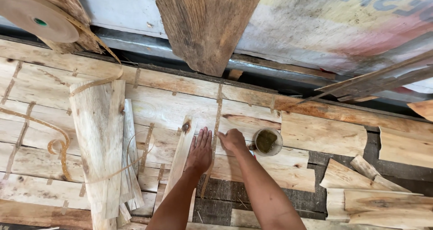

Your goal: Repairing or patching a large wood/bark surface using thin wood strips and a utility knife.

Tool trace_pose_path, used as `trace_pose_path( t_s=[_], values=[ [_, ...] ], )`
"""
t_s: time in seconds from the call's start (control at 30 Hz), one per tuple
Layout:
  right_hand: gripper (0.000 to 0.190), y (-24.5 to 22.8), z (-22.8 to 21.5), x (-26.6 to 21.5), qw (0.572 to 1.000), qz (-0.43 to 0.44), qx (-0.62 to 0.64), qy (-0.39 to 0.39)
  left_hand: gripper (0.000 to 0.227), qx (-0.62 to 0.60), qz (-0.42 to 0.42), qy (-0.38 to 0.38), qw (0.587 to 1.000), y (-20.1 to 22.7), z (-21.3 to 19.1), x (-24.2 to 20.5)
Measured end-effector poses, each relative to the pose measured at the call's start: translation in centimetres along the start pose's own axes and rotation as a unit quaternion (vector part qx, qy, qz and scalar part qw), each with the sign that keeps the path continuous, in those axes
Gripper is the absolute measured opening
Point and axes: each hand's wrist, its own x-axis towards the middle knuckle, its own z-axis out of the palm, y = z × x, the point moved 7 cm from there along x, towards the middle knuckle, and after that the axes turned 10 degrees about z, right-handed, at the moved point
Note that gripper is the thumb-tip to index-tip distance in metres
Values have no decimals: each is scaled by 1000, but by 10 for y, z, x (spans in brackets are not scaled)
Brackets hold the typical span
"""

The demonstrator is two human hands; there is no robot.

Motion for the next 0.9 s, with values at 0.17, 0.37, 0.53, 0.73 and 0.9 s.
trace_pose_path(
  t_s=[0.17,0.37,0.53,0.73,0.9],
  values=[
    [67,2,5,0,999,33,1,37,63,-1,5,4,1000,-3,8,1],
    [68,-16,-7,-17,997,43,-45,42,64,-5,-6,1,1000,-4,12,5],
    [69,-5,-2,-4,997,49,-42,45,63,-5,1,32,999,-5,14,5],
    [70,-14,-13,-22,997,45,-21,54,67,-28,-7,40,999,-4,10,3],
    [71,-21,-17,-31,996,44,-39,74,66,-27,-8,24,999,-2,4,3]
  ],
)
